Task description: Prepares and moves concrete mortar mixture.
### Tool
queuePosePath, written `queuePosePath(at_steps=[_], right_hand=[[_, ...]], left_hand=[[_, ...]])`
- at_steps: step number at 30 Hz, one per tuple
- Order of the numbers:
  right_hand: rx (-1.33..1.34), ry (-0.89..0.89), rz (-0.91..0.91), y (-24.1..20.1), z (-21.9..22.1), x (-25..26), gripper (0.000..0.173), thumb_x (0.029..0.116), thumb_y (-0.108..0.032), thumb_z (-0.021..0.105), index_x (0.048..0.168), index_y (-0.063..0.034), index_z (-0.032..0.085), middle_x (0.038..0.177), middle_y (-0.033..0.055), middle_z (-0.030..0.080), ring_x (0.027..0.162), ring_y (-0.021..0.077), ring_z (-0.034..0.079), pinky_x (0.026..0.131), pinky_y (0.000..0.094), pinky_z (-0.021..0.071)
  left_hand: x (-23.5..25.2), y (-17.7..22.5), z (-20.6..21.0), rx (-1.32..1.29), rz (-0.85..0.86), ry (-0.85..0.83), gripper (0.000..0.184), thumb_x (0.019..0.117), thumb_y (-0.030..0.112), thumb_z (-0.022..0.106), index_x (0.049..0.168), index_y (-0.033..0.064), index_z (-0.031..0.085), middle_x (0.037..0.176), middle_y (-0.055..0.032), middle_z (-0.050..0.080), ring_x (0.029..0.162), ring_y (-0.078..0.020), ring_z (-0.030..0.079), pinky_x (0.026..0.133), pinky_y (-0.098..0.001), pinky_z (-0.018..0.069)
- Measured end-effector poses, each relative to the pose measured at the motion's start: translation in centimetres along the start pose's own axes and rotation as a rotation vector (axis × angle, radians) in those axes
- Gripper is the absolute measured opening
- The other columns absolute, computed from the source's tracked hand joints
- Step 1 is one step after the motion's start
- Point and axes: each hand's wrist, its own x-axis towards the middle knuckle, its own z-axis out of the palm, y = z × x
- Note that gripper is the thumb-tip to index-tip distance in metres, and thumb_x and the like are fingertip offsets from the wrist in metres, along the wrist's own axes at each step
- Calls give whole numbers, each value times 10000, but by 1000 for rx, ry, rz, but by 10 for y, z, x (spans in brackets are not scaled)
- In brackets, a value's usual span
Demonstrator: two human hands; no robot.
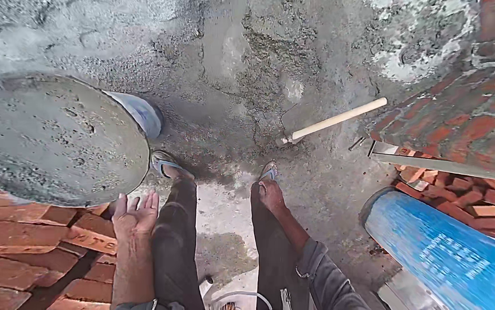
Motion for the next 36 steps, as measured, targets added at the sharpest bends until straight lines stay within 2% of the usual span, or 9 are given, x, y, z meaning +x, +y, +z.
queuePosePath(at_steps=[5, 11, 14, 17, 22, 26, 29, 32, 36], right_hand=[[10, -20, -19, 59, -71, -8, 374, 1034, -250, 471, 1284, -84, 694, 1293, 164, 678, 1282, 322, 600, 1095, 481, 468], [-188, -45, 2, 103, -181, 77, 396, 1019, -225, 535, 1362, -52, 631, 1402, 202, 606, 1340, 393, 545, 1077, 585, 460], [-318, 58, 16, 136, -226, 157, 493, 918, -175, 667, 1380, -15, 605, 1429, 230, 571, 1370, 439, 490, 1076, 634, 424], [-435, 61, 56, 170, -250, 215, 599, 881, -191, 719, 1433, -17, 563, 1482, 233, 535, 1436, 443, 423, 1147, 646, 344], [-667, -169, 100, 219, -196, 265, 267, 896, -17, 679, 1158, -32, 727, 1215, 227, 681, 1226, 455, 585, 1087, 665, 393], [-826, -433, 127, 150, -218, 286, 237, 937, -160, 650, 1120, -20, 703, 1152, 229, 700, 1102, 436, 663, 897, 631, 507], [-832, -590, 83, 97, -268, 266, 500, 851, -462, 749, 1141, -59, 692, 1169, 233, 690, 1122, 443, 653, 883, 670, 505], [-748, -551, 103, 59, -333, 242, 589, 798, -589, 739, 1079, -73, 690, 1061, 228, 697, 1039, 432, 670, 798, 676, 507], [-344, -264, 81, -11, -420, 223, 451, 790, -484, 756, 943, -66, 685, 801, 110, 668, 753, 272, 667, 698, 541, 528]], left_hand=[[-92, -74, 47, 533, -113, -210, 363, 1094, 246, 472, 1389, 36, 501, 1240, -141, 697, 1070, -240, 722, 908, -388, 600], [-168, -157, 151, 1234, -6, -820, 474, 1016, 182, 635, 1443, 9, 520, 1265, -158, 686, 1093, -235, 704, 943, -398, 585], [-143, -188, 206, 1336, 42, -1005, 522, 1003, 217, 638, 1454, -12, 509, 1336, -182, 647, 1175, -236, 672, 1022, -402, 549], [-91, -200, 230, 1394, 41, -975, 487, 1006, 217, 623, 1431, -3, 536, 1333, -183, 646, 1176, -246, 670, 1023, -415, 549], [-60, -152, 260, 1519, 14, -912, 512, 1004, 306, 595, 1424, 18, 557, 1310, -153, 669, 1166, -218, 679, 1003, -395, 560], [-38, -125, 287, 1365, -22, -766, 500, 992, 262, 610, 1414, 1, 551, 1277, -163, 675, 1142, -225, 682, 990, -398, 559], [-46, -120, 302, 1297, -172, -828, 482, 1017, 263, 602, 1418, 1, 544, 1302, -176, 657, 1148, -233, 671, 960, -409, 562], [-48, -113, 323, 1250, -262, -923, 428, 1033, 293, 597, 1348, 3, 601, 1243, -178, 673, 1075, -234, 686, 923, -427, 570], [-47, -100, 351, 1134, -335, -1018, 470, 1017, 334, 634, 1371, 28, 585, 1244, -166, 680, 1079, -230, 677, 934, -431, 547]])
